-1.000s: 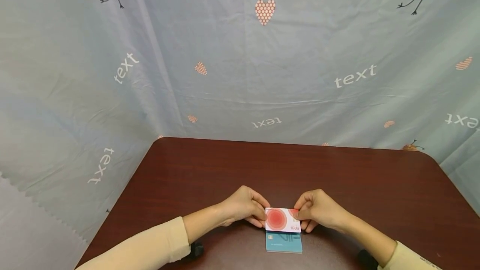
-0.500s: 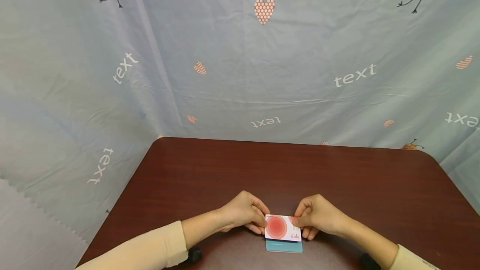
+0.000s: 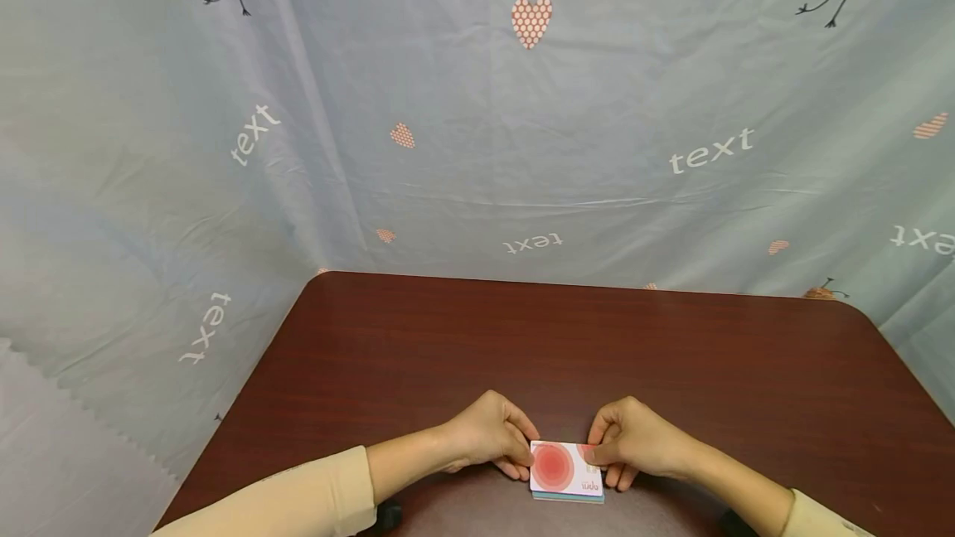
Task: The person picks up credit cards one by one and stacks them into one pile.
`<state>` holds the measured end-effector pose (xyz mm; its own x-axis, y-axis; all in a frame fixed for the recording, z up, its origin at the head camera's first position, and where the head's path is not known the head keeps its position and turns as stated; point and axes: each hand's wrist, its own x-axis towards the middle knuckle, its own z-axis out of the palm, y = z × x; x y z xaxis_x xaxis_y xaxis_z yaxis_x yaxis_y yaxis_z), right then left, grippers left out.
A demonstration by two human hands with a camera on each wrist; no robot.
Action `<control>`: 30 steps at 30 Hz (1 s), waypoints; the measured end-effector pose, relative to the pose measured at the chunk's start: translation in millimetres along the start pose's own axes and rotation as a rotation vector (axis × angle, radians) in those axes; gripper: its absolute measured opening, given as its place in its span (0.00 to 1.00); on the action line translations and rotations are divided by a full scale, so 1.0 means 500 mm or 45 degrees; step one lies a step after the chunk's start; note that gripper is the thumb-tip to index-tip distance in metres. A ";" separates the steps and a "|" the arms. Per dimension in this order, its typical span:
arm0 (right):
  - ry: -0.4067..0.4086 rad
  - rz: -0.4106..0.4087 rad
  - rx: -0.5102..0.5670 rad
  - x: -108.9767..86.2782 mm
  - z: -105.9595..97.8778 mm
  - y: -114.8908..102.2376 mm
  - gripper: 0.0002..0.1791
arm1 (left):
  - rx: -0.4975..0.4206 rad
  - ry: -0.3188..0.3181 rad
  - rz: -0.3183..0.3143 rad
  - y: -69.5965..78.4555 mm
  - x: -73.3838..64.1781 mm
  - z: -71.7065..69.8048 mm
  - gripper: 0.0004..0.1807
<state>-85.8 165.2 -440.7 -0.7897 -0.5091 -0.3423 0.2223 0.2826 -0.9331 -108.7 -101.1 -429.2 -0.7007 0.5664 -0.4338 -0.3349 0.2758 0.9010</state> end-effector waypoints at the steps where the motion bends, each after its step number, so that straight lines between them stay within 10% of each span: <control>1: -0.001 -0.001 -0.005 0.000 0.001 0.000 0.08 | 0.005 -0.001 -0.001 -0.001 -0.001 0.001 0.12; 30: 0.037 -0.023 -0.232 -0.001 0.006 -0.003 0.08 | 0.096 0.014 0.056 -0.002 -0.006 0.016 0.09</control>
<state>-84.2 162.5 -439.3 -0.8096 -0.4924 -0.3195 0.1025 0.4175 -0.9029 -101.4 -96.9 -429.0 -0.7207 0.5705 -0.3937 -0.2557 0.3090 0.9160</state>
